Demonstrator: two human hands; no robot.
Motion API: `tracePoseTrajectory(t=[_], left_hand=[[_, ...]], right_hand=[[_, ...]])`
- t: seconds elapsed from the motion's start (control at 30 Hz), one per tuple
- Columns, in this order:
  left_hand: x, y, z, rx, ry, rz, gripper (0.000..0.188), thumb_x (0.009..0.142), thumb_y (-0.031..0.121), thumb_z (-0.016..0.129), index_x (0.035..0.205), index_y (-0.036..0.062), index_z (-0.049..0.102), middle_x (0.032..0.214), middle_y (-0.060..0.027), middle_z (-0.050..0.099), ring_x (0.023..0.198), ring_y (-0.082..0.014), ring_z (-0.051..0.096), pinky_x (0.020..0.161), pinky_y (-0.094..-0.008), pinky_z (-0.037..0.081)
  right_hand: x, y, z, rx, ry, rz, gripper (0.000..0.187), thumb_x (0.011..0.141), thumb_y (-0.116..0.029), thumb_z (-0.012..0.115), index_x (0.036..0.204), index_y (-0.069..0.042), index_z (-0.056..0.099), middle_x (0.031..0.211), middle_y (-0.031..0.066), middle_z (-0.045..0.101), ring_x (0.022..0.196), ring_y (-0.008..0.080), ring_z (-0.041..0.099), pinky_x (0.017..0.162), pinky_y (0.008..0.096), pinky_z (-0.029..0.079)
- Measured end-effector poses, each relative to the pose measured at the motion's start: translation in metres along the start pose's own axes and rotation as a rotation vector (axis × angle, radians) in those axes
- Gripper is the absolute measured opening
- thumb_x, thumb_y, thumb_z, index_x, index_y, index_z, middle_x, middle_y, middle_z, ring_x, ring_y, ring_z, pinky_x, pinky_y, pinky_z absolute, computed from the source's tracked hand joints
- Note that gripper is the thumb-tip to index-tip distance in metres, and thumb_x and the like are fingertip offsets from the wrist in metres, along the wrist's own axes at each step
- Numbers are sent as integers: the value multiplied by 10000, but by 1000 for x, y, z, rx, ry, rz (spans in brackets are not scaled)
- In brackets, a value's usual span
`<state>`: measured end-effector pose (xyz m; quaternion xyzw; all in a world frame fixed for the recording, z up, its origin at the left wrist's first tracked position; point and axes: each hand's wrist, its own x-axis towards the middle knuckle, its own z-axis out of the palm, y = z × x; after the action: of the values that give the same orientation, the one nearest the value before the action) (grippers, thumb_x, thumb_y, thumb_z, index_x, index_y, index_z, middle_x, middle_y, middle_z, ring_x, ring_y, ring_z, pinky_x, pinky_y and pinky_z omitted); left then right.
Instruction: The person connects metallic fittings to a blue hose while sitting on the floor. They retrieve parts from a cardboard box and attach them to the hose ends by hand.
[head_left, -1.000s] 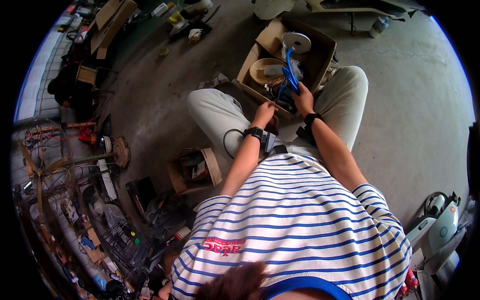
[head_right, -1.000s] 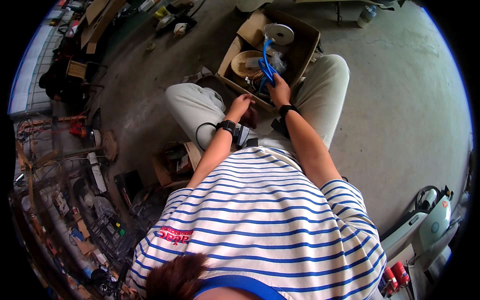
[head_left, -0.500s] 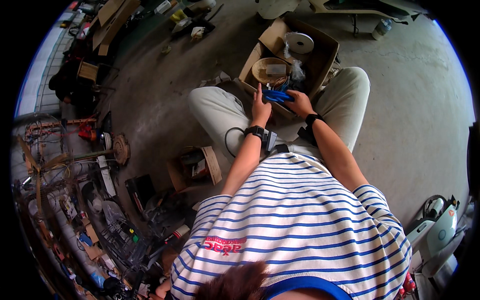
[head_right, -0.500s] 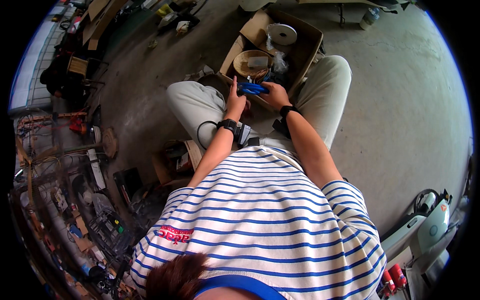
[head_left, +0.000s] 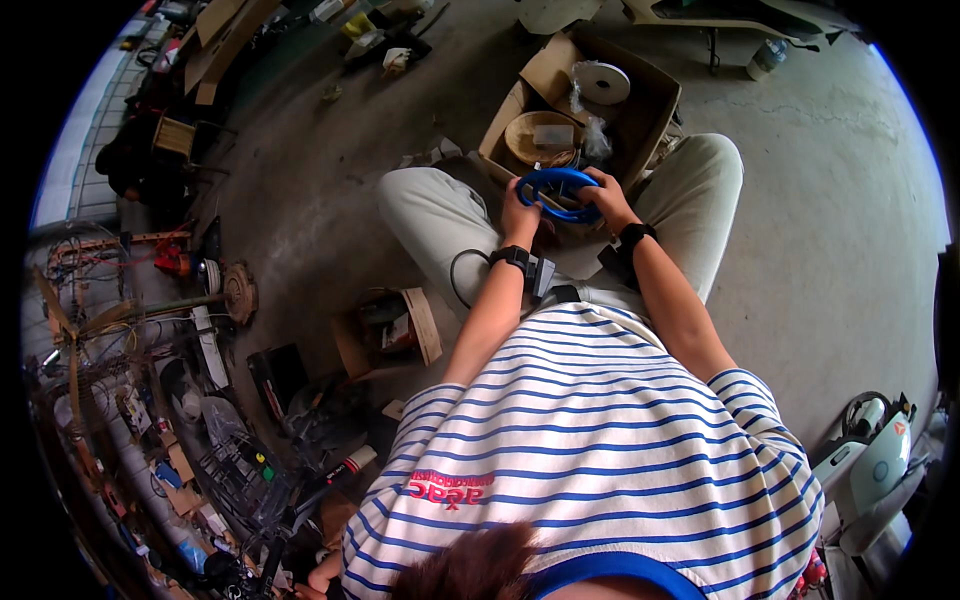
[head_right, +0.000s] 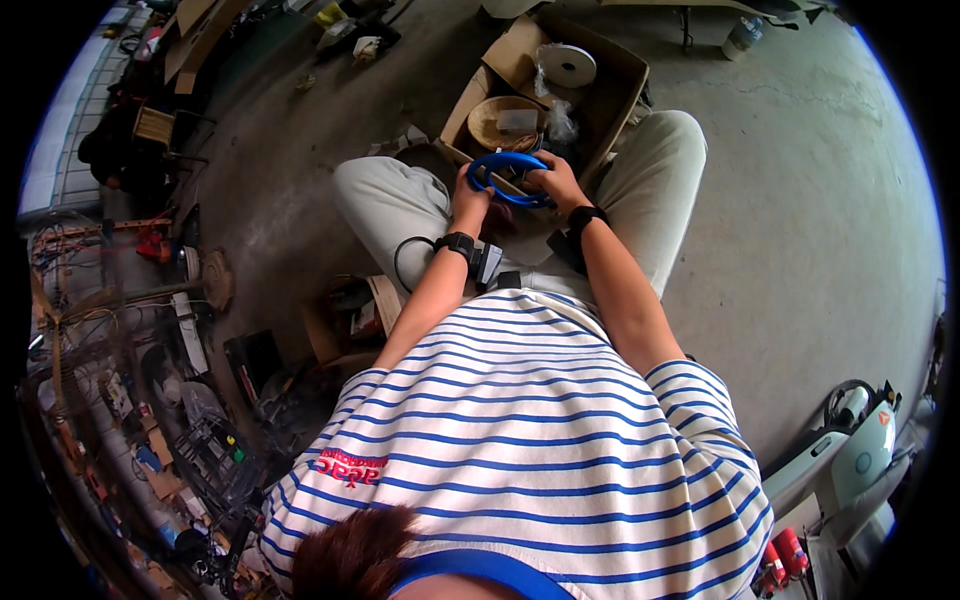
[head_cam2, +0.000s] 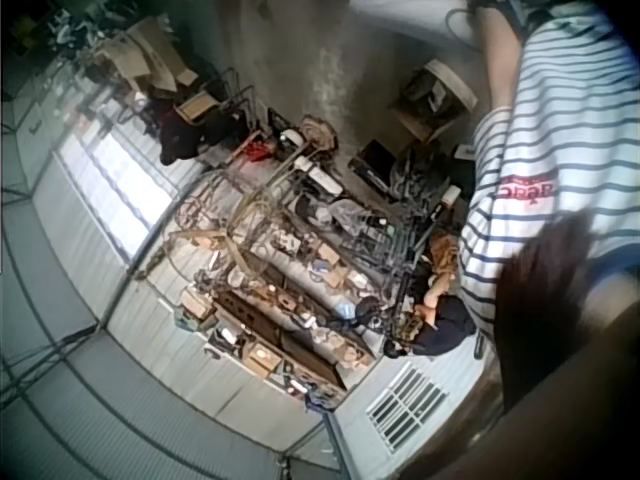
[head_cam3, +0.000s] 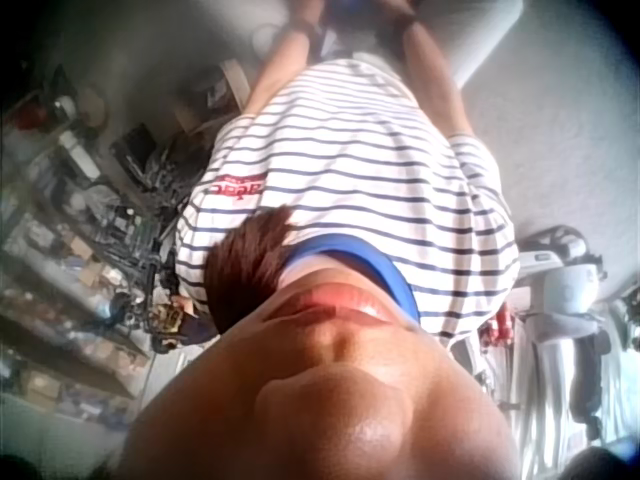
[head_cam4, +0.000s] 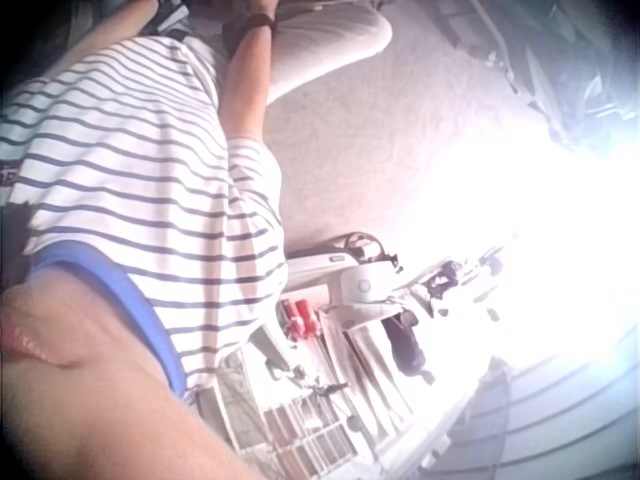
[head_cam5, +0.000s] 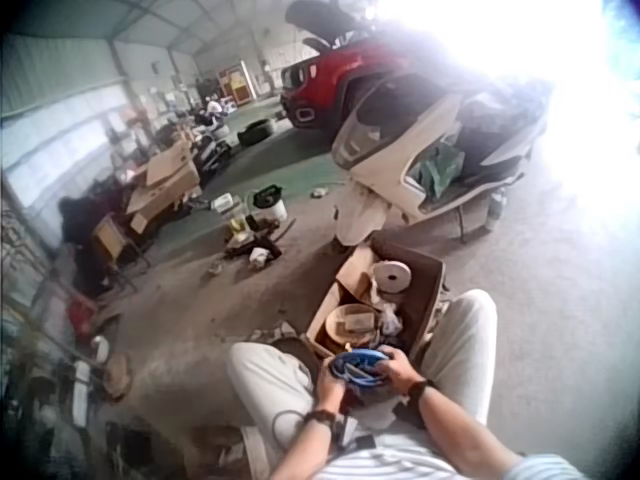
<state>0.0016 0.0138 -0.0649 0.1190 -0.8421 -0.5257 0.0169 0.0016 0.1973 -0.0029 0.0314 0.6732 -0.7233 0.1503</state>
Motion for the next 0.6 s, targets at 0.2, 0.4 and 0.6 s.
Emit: tracePoseTrajectory(t=[0.2,0.4,0.6], left_hand=[[-2,4,1,-69,-54,-16,576,626,175,741,1116,53,465,1025,-144,585,946,-309,567,808,-360,434],[-4,8,-1,-32,-113,-194,477,664,341,729,958,10,552,856,-161,629,804,-316,611,716,-375,458],[-6,16,-4,-127,-182,-398,302,710,278,701,822,15,604,747,-117,640,686,-244,622,642,-338,466]], right_hand=[[2,1,-5,167,53,54,192,643,-67,536,829,-24,561,652,-1,484,598,94,451,584,213,362],[5,3,-8,489,-45,-2,130,637,-59,516,765,-37,516,652,2,455,596,99,412,582,210,346],[3,1,-3,527,-58,43,126,643,-47,522,769,-41,514,690,6,464,619,101,414,591,207,352]])
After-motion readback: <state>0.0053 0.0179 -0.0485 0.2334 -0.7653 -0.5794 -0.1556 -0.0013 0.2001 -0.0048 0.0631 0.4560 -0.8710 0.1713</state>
